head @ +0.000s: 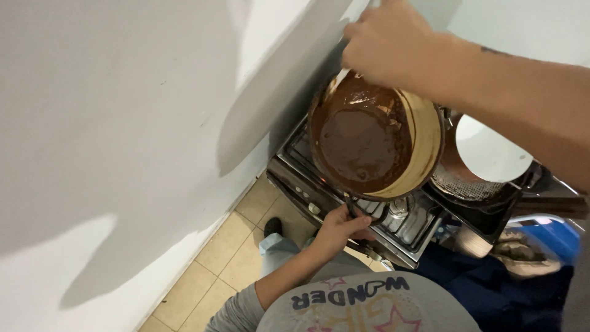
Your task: Stirring melted chocolate in a pot on a stove.
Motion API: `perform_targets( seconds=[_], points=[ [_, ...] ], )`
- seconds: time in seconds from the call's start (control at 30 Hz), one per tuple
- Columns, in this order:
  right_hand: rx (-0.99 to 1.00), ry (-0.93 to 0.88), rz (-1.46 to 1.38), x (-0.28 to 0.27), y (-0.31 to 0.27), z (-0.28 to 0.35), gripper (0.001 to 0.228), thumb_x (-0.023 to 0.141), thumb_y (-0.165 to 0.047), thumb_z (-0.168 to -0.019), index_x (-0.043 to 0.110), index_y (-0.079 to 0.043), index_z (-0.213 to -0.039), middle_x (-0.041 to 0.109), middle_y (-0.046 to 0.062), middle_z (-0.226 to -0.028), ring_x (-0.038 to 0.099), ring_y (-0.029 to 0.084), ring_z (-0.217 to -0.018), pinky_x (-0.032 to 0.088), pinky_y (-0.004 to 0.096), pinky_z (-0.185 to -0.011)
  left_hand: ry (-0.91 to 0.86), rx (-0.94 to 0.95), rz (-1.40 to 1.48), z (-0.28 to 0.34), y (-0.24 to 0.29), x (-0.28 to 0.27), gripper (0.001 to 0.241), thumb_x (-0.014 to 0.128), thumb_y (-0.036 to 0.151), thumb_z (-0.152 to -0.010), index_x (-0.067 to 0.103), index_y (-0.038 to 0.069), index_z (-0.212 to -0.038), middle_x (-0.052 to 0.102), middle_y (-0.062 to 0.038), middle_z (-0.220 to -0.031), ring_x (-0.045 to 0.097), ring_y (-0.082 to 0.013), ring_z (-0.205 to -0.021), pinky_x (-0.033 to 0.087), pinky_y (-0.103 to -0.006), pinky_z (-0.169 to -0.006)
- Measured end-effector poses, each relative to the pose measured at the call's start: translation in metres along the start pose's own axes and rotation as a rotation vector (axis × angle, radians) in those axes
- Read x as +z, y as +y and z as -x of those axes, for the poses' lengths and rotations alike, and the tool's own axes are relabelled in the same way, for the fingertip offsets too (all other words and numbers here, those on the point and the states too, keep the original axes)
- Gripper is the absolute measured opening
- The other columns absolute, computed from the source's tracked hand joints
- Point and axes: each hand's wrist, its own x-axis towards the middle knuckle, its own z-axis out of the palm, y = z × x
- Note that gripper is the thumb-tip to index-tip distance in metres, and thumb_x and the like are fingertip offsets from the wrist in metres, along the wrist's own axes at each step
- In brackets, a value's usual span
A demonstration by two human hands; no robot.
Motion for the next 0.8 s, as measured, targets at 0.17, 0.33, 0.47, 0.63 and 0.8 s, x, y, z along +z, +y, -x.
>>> perform_targets(
  seconds=[0.17, 0.33, 0.47, 0.63, 0.8],
  points=[
    [0.127, -0.050, -0.173, 0.042, 0.022, 0.019, 0.035, 0.073, -0.013, -0.079, 0.079, -0.029, -0.110, 0.078, -0.001, -0.104, 0.075, 0.016, -0.075, 0.062, 0.031, -0.071, 0.008, 0.016, -0.001, 0.002, -0.006, 0.000, 0.019, 0.070, 0.010, -0.095, 0.058, -0.002, -0.102, 0.069, -0.015, -0.098, 0.073, -0.0252, -0.077, 0.061, -0.0324, -0.076],
    [0.277, -0.176, -0.281, 0.081, 0.036, 0.053, 0.018, 0.069, -0.021, -0.098, 0.080, -0.023, -0.112, 0.079, -0.001, -0.094, 0.073, 0.016, -0.068, 0.062, 0.030, -0.067, 0.011, 0.029, 0.108, -0.001, -0.015, -0.002, 0.015, 0.066, 0.003, -0.093, 0.057, -0.004, -0.103, 0.070, -0.023, -0.119, 0.074, -0.0321, -0.086, 0.062, -0.0345, -0.082],
    [0.319, -0.257, -0.125, 0.102, 0.042, 0.097, 0.019, 0.063, -0.037, -0.103, 0.077, -0.038, -0.116, 0.077, -0.010, -0.091, 0.069, 0.008, -0.065, 0.056, 0.024, -0.063, 0.022, 0.052, 0.131, 0.002, -0.014, 0.001, 0.016, 0.070, 0.006, -0.093, 0.058, -0.001, -0.102, 0.071, -0.020, -0.114, 0.074, -0.0317, -0.093, 0.062, -0.0376, -0.090],
    [0.424, -0.559, -0.035, 0.108, 0.034, 0.134, 0.024, 0.055, -0.048, -0.104, 0.068, -0.055, -0.124, 0.076, -0.018, -0.083, 0.065, 0.003, -0.059, 0.048, 0.022, -0.058, 0.031, 0.110, 0.126, 0.007, -0.004, 0.010, 0.013, 0.069, 0.006, -0.094, 0.061, -0.002, -0.099, 0.070, -0.017, -0.107, 0.071, -0.0297, -0.096, 0.061, -0.0417, -0.095],
    [0.441, -0.727, -0.090, 0.060, 0.010, 0.155, 0.027, 0.048, -0.044, -0.108, 0.066, -0.057, -0.123, 0.078, -0.022, -0.099, 0.074, 0.000, -0.071, 0.053, 0.019, -0.063, -0.014, 0.089, 0.118, 0.005, -0.008, 0.002, 0.012, 0.067, 0.006, -0.095, 0.058, 0.001, -0.102, 0.070, -0.020, -0.117, 0.072, -0.0314, -0.100, 0.060, -0.0406, -0.097]
  ],
)
